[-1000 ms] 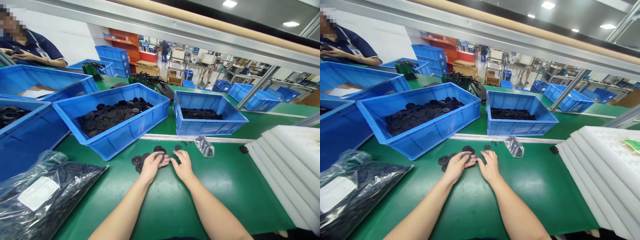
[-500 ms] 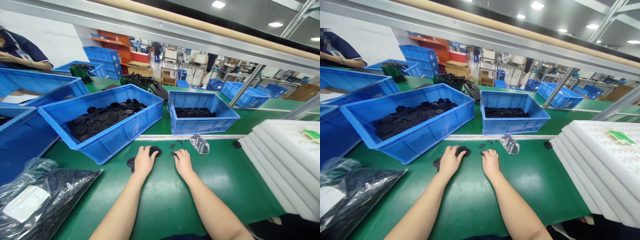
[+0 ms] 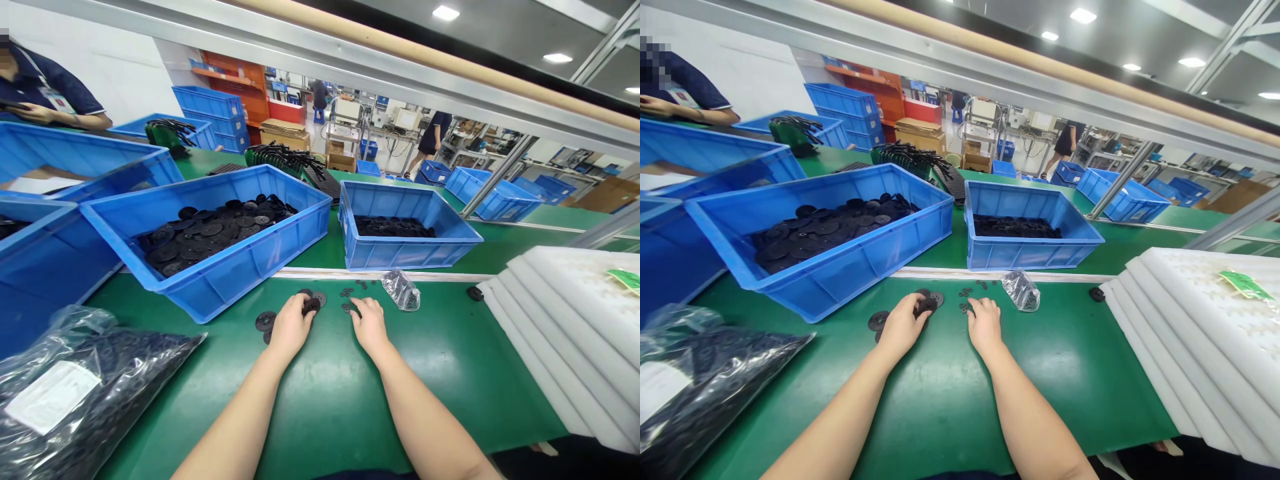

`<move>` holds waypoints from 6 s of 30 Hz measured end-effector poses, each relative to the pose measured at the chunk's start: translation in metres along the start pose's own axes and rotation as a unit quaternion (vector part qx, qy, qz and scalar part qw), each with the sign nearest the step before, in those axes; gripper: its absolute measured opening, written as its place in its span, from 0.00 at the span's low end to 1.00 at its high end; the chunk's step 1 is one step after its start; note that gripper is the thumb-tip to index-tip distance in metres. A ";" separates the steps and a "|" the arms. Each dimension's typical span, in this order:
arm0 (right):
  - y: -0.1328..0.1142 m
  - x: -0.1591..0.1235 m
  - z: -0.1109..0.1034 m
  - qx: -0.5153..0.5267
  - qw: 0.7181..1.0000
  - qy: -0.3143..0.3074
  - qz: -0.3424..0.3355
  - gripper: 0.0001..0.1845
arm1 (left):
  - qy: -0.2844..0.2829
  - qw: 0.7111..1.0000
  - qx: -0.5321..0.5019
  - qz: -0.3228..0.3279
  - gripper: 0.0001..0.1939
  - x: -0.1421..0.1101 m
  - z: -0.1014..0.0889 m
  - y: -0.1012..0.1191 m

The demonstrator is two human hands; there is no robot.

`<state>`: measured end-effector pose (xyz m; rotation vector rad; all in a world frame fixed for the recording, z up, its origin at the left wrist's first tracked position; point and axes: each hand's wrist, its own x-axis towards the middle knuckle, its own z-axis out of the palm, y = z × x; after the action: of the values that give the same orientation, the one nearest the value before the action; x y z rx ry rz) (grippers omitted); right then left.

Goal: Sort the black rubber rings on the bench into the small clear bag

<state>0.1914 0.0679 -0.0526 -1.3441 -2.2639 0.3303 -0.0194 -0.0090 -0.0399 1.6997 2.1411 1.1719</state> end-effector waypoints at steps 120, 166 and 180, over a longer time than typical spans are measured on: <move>-0.025 -0.006 0.005 -0.026 0.999 -0.002 0.033 0.09 | -0.079 0.968 0.231 -0.052 0.22 0.007 -0.003 0.006; -0.028 0.000 0.001 -0.028 0.992 -0.099 -0.079 0.27 | 0.147 0.957 -0.220 -0.121 0.11 -0.002 0.004 0.003; -0.022 -0.003 0.006 -0.042 0.999 -0.015 -0.015 0.20 | -0.050 0.988 0.148 0.010 0.13 0.006 0.009 0.014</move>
<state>0.1731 0.0553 -0.0488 -1.3548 -2.3435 0.2495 -0.0063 0.0013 -0.0349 1.8549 2.3318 0.7840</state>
